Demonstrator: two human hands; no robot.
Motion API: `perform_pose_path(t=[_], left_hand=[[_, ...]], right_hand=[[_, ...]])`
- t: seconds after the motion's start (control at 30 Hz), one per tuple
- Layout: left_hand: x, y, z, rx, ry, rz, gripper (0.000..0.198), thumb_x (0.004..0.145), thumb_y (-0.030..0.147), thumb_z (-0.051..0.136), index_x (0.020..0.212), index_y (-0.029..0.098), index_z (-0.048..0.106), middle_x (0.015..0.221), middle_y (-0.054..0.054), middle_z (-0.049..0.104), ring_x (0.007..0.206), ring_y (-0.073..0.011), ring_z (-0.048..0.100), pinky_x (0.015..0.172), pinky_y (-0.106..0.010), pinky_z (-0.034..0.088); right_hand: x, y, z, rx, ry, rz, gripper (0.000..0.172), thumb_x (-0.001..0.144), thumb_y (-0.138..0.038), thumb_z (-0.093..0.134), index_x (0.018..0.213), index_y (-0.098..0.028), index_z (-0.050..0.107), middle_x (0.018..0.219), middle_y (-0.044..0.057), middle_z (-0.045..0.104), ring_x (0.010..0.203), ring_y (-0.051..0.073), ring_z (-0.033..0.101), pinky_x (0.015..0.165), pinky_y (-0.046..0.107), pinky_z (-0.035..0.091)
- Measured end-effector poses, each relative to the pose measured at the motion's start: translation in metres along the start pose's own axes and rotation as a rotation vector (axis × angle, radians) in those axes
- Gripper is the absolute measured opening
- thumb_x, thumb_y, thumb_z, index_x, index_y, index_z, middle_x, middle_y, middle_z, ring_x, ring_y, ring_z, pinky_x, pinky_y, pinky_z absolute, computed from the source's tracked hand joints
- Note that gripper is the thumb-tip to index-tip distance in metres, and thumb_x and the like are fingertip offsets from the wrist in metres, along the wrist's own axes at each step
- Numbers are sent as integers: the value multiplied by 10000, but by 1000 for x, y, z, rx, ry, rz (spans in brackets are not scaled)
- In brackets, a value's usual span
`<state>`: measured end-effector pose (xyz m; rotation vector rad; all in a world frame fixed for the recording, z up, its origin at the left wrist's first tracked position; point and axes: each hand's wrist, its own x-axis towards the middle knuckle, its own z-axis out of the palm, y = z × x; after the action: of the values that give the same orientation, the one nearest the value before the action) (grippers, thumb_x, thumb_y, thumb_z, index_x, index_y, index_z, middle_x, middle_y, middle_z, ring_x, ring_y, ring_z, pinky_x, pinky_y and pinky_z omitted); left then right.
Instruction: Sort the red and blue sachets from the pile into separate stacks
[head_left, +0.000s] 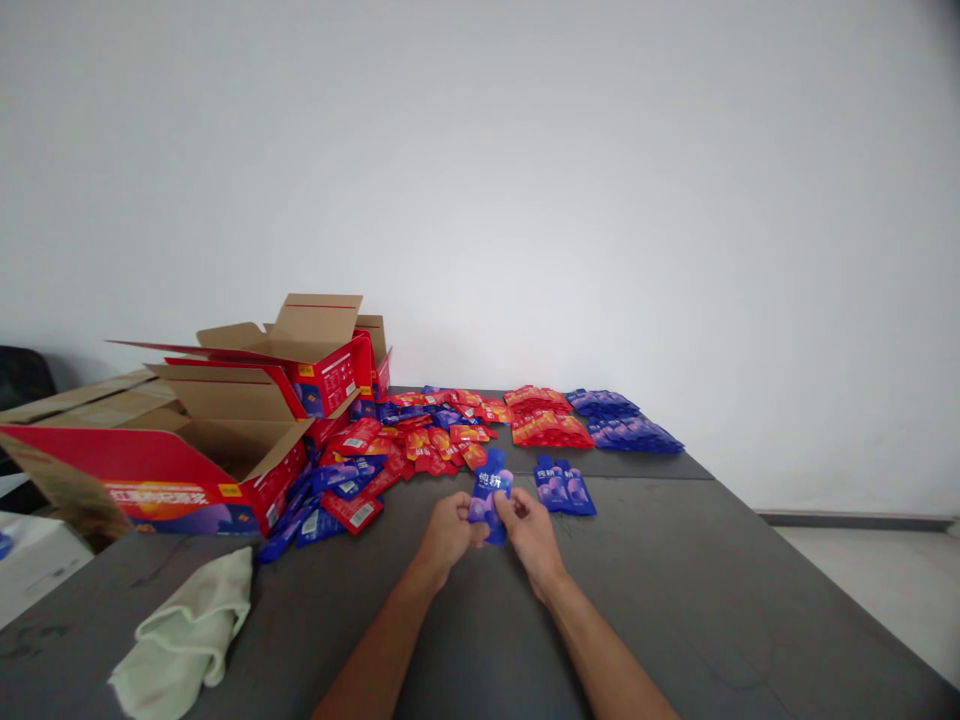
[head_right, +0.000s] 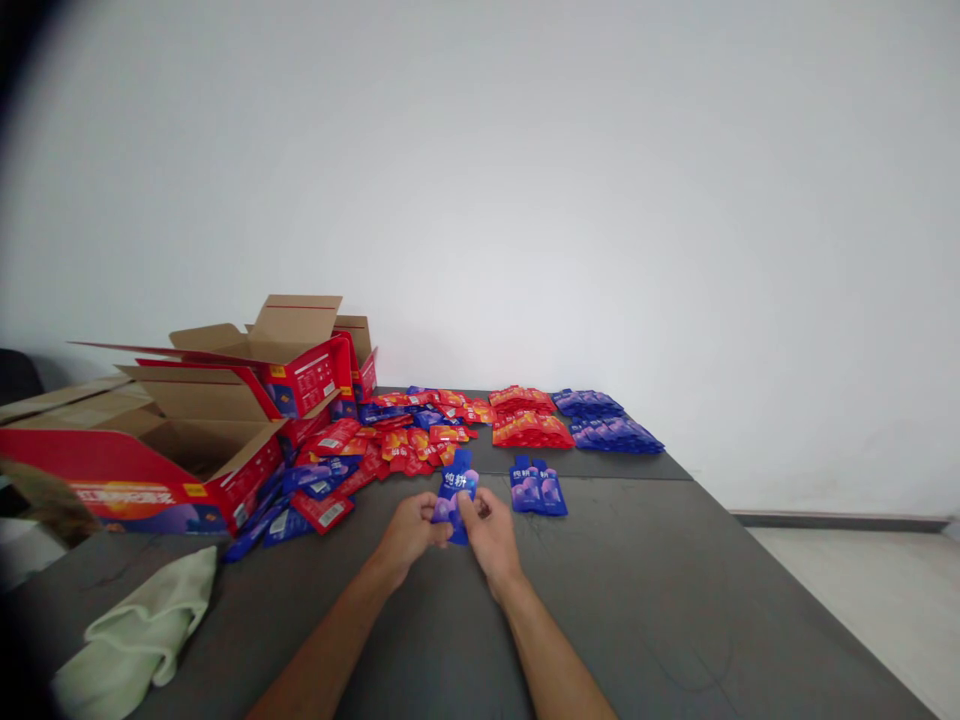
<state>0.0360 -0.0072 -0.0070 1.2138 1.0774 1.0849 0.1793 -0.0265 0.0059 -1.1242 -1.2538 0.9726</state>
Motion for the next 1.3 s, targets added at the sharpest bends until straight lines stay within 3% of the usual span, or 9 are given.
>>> perform_pose_path(t=[0.17,0.33,0.47,0.6,0.77,0.9,1.03,1.17,1.3], left_hand=[[-3,0,9,-7,-123,5,233,604,172,708,808,144,598,716,-15,694,592,-134,621,575,-241,486],[-2,4,11,25,-8,59,267,777,406,617,787,140,638,691,-1,650,604,-113,593,556,-205,446],[-4,1,14,-22,-49,-66,356,704,356,703,979,147,618,779,-26,681,648,-153,644,563,-246,510],[2,-8,25,-86,-11,-22,661,631,276,787,1225,175,515,799,-23,689,687,-181,671,599,-304,567],[31,-21,43,-49,102,22,528,706,212,741,1203,127,586,825,-58,701,679,-162,671,622,-294,582],[60,-30,60,-10,104,19,514,741,131,685,1243,94,581,926,-97,717,706,-163,686,619,-281,588],[82,-35,82,189,74,12,522,803,119,621,1317,84,538,1028,-120,723,772,-169,707,639,-254,582],[93,-32,98,368,60,22,492,822,147,614,1308,88,564,1061,-130,727,825,-190,710,706,-273,570],[91,-23,104,576,52,99,396,820,143,592,1210,148,662,1196,-125,685,1129,-223,619,992,-306,445]], right_hand=[[5,2,-8,-16,78,-28,419,833,-557,583,655,-190,491,602,-59,416,566,99,359,515,215,281],[6,7,-9,-9,42,18,426,806,-566,600,638,-188,497,571,-62,426,529,94,349,496,214,271],[8,12,-11,-54,97,23,411,819,-555,575,669,-173,562,571,-56,472,523,97,385,497,211,295],[18,23,-23,-157,167,32,413,825,-513,567,990,-145,656,614,-33,578,561,143,514,547,237,402],[29,30,-46,-524,168,-3,473,831,-270,509,1267,-95,564,1027,115,695,907,218,649,857,320,486],[30,30,-66,-1013,135,-60,444,787,-194,541,1220,-148,631,1364,124,545,1299,308,426,1060,426,344],[31,39,-86,-1239,142,48,561,775,-208,561,1336,-215,544,1540,81,338,1444,323,173,1103,521,227],[34,51,-98,-1262,55,174,581,839,-207,478,1420,-216,443,1562,88,297,1442,265,222,1100,501,236],[35,56,-102,-1276,11,171,554,881,-204,426,1435,-225,424,1537,85,354,1440,245,238,1119,478,203]])
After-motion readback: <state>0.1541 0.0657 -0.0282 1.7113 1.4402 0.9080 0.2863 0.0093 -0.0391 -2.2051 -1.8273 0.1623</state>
